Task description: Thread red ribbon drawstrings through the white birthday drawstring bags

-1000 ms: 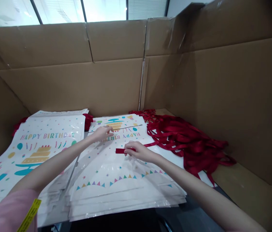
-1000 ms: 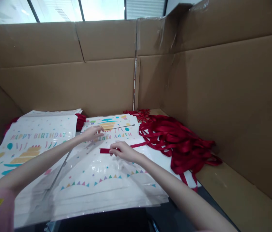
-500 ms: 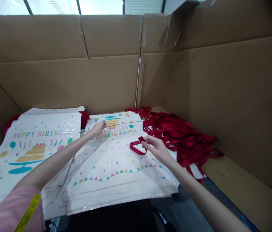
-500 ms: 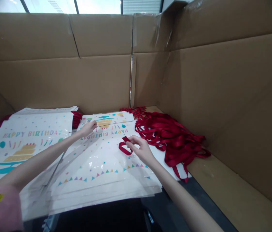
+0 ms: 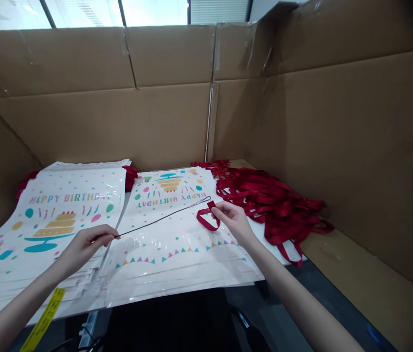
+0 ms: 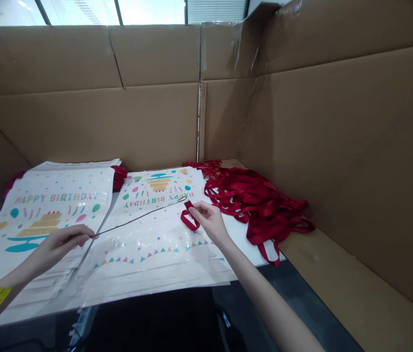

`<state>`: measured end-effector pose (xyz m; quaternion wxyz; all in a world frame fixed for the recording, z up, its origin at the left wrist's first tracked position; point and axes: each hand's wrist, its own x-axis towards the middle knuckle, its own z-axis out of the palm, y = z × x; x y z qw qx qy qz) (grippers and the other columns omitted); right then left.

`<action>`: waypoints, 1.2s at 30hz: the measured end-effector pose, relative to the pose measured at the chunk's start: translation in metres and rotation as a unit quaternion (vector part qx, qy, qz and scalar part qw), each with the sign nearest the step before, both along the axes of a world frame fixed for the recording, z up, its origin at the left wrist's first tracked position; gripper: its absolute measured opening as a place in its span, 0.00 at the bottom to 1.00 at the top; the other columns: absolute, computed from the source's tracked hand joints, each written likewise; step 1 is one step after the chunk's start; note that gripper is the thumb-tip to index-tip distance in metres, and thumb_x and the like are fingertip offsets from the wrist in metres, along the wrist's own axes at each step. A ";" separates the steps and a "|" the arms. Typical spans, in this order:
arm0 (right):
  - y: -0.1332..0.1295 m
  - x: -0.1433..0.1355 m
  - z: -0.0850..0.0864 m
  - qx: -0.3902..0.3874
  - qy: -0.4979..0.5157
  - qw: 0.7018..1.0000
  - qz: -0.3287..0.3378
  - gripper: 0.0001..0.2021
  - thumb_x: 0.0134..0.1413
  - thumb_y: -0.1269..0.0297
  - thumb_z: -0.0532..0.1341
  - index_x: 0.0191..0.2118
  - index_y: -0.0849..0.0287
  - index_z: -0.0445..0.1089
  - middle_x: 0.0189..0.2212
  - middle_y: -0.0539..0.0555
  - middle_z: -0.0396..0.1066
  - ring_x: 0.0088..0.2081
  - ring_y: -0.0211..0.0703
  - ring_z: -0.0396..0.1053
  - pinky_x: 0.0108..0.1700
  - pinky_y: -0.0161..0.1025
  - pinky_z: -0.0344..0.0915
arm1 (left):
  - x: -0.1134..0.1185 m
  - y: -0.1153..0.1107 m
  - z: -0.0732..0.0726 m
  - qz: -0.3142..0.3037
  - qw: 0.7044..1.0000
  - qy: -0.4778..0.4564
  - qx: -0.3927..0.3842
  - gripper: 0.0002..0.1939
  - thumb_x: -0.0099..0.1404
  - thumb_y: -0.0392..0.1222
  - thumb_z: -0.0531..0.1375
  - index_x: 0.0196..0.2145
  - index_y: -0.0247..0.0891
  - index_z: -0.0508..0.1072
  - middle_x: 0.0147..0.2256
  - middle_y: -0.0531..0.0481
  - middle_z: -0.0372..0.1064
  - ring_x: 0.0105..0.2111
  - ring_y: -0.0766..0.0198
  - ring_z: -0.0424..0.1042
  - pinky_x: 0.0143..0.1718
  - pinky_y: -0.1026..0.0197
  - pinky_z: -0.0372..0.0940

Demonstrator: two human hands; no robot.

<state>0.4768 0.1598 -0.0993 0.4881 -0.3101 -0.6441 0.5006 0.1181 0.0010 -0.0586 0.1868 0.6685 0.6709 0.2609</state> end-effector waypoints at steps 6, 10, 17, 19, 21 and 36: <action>-0.006 -0.003 0.006 0.010 -0.012 1.000 0.019 0.15 0.49 0.52 0.64 0.29 0.61 0.71 0.25 0.52 0.70 0.28 0.41 0.67 0.31 0.37 0.64 | 0.003 -0.006 0.001 0.011 1.000 0.007 0.012 0.15 0.62 0.52 0.54 0.33 0.40 0.75 0.32 0.48 0.74 0.31 0.59 0.70 0.30 0.65 0.63; -0.005 -0.003 0.005 0.018 -0.018 1.000 0.018 0.15 0.48 0.51 0.64 0.29 0.61 0.70 0.25 0.52 0.69 0.28 0.41 0.67 0.30 0.37 0.64 | 0.006 -0.004 0.000 0.008 1.000 0.006 0.006 0.16 0.61 0.52 0.54 0.32 0.40 0.75 0.32 0.47 0.74 0.29 0.60 0.70 0.28 0.65 0.63; -0.004 -0.002 0.004 0.013 -0.008 1.000 0.018 0.14 0.48 0.52 0.64 0.28 0.61 0.69 0.23 0.51 0.69 0.27 0.40 0.66 0.31 0.37 0.63 | 0.011 -0.003 -0.002 -0.005 1.000 0.006 -0.013 0.17 0.63 0.53 0.52 0.33 0.39 0.75 0.33 0.47 0.74 0.30 0.60 0.69 0.28 0.65 0.61; -0.003 -0.002 0.003 0.011 0.004 1.000 0.019 0.14 0.48 0.53 0.64 0.30 0.60 0.69 0.23 0.51 0.68 0.27 0.39 0.66 0.32 0.37 0.63 | 0.011 -0.002 -0.004 -0.005 1.000 0.010 -0.023 0.17 0.63 0.53 0.52 0.33 0.39 0.75 0.32 0.47 0.73 0.29 0.60 0.68 0.28 0.65 0.61; -0.003 -0.001 0.001 0.004 0.025 0.999 0.021 0.15 0.48 0.53 0.64 0.35 0.60 0.67 0.23 0.49 0.67 0.27 0.38 0.65 0.32 0.36 0.63 | 0.011 -0.002 -0.007 -0.008 0.999 0.012 -0.035 0.18 0.64 0.53 0.51 0.33 0.39 0.75 0.32 0.47 0.73 0.29 0.61 0.68 0.27 0.65 0.60; -0.004 0.004 0.002 0.029 0.005 0.998 0.047 0.16 0.49 0.48 0.63 0.31 0.59 0.72 0.27 0.55 0.72 0.29 0.42 0.68 0.31 0.39 0.66 | 0.024 -0.009 -0.004 -0.019 0.992 -0.079 -0.091 0.17 0.63 0.55 0.53 0.31 0.39 0.73 0.30 0.50 0.69 0.28 0.63 0.62 0.27 0.66 0.57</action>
